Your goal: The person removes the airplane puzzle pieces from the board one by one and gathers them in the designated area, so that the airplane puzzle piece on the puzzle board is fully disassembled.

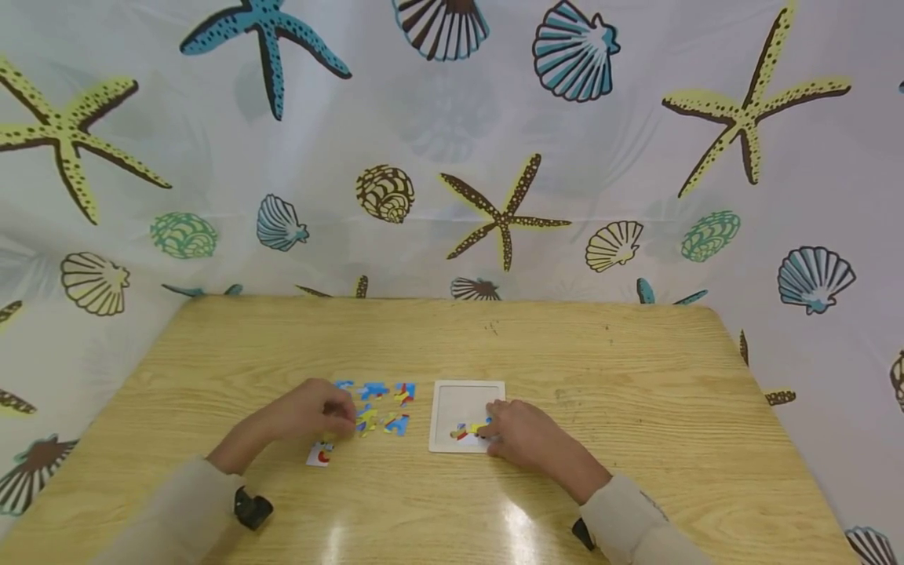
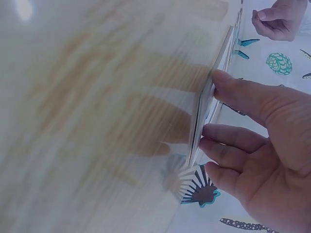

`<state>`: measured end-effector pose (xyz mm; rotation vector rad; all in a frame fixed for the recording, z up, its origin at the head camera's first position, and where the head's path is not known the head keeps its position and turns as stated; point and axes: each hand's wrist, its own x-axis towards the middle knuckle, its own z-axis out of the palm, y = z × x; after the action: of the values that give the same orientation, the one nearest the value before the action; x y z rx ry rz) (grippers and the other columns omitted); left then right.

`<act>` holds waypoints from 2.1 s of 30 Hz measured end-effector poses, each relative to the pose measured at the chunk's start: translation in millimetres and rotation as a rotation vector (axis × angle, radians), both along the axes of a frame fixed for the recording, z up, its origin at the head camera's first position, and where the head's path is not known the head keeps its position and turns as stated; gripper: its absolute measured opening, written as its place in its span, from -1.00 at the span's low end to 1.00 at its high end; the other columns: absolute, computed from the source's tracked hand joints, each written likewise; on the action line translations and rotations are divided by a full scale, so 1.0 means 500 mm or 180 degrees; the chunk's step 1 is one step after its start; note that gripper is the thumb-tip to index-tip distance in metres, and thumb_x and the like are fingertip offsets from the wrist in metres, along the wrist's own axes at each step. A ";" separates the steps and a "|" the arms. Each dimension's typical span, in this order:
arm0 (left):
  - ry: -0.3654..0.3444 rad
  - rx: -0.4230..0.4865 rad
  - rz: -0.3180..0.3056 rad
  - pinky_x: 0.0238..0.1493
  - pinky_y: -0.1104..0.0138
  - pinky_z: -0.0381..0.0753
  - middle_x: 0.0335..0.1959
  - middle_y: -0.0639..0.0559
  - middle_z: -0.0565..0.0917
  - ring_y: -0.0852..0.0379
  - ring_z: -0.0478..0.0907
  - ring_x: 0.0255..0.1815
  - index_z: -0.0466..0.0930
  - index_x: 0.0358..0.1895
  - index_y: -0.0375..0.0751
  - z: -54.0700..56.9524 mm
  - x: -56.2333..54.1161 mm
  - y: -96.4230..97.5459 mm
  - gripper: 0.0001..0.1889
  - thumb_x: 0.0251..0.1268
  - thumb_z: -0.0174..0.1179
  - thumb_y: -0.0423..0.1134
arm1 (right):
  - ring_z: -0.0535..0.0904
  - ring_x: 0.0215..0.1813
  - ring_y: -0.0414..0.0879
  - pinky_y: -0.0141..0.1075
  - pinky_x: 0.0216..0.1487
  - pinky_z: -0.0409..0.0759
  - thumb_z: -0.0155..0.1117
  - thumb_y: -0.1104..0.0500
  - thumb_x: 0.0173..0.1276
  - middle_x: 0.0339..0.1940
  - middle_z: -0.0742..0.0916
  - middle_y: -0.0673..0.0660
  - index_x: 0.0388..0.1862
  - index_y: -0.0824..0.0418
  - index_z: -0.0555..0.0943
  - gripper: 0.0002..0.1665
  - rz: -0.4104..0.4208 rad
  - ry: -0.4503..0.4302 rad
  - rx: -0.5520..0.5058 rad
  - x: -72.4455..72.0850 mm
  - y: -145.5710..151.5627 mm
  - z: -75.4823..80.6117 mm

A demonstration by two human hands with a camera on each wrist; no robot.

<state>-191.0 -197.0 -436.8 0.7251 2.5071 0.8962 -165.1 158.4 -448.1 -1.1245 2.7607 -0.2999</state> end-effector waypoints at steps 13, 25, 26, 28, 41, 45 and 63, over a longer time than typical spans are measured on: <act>0.0111 0.0079 -0.0169 -0.45 0.43 0.45 -0.43 0.14 0.63 0.23 0.43 -0.47 0.64 -0.35 -0.14 0.010 -0.014 0.090 -0.97 0.20 0.27 -0.28 | 0.50 0.23 0.23 0.02 0.20 0.47 0.32 0.07 0.25 0.21 0.57 0.38 0.02 0.19 0.67 -0.61 -0.0059 0.0042 0.0074 0.002 0.023 0.003; 0.0013 0.0100 -0.0080 -0.35 0.37 0.49 -0.37 0.09 0.63 0.20 0.50 -0.37 0.63 -0.23 -0.25 0.002 -0.017 0.178 -0.85 0.13 0.32 -0.33 | 0.53 0.20 0.22 0.00 0.17 0.50 0.31 0.10 0.25 0.19 0.58 0.38 0.03 0.19 0.67 -0.63 -0.0078 0.0083 0.0166 0.001 0.028 0.000; 0.0015 0.0082 -0.0060 -0.32 0.35 0.49 -0.37 0.09 0.62 0.20 0.50 -0.35 0.63 -0.23 -0.24 0.001 -0.017 0.187 -0.85 0.12 0.33 -0.33 | 0.53 0.20 0.22 -0.01 0.17 0.50 0.31 0.10 0.26 0.19 0.58 0.37 0.03 0.19 0.67 -0.63 -0.0076 0.0090 0.0165 0.001 0.028 0.000; 0.0009 0.0037 -0.0030 -0.27 0.33 0.50 -0.38 0.10 0.62 0.19 0.50 -0.33 0.64 -0.24 -0.22 -0.001 -0.017 0.203 -0.84 0.10 0.34 -0.33 | 0.54 0.21 0.20 -0.02 0.17 0.50 0.31 0.10 0.26 0.18 0.59 0.37 0.02 0.19 0.67 -0.63 -0.0070 0.0098 0.0163 0.001 0.027 -0.001; 0.0190 -0.0280 -0.0065 -0.20 0.31 0.48 -0.32 0.05 0.64 0.20 0.48 -0.33 0.62 -0.19 -0.21 -0.011 -0.010 0.253 -0.74 0.04 0.41 -0.25 | 0.55 0.20 0.19 -0.03 0.17 0.51 0.32 0.07 0.25 0.18 0.59 0.36 0.00 0.16 0.68 -0.64 -0.0068 0.0163 0.0164 -0.002 0.021 -0.001; 0.0203 -0.0260 -0.0113 -0.16 0.28 0.48 -0.30 0.03 0.64 0.14 0.50 -0.27 0.62 -0.17 -0.23 -0.012 -0.012 0.263 -0.71 0.03 0.41 -0.25 | 0.54 0.21 0.19 -0.03 0.16 0.51 0.32 0.07 0.25 0.18 0.59 0.37 0.00 0.16 0.69 -0.64 -0.0078 0.0136 0.0145 -0.002 0.021 0.000; 0.0267 -0.0533 0.0010 -0.41 0.42 0.38 -0.40 0.11 0.57 0.25 0.38 -0.44 0.61 -0.28 -0.17 -0.026 0.004 0.304 -0.74 -0.06 0.44 -0.24 | 0.57 0.17 0.18 -0.05 0.12 0.54 0.35 0.10 0.22 0.15 0.61 0.37 -0.02 0.17 0.70 -0.66 0.0027 0.0259 0.0125 -0.005 0.027 -0.006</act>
<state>-189.2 -44.8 -449.6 0.7177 2.6188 0.6593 -167.8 171.7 -451.1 -1.1634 2.8179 -0.2023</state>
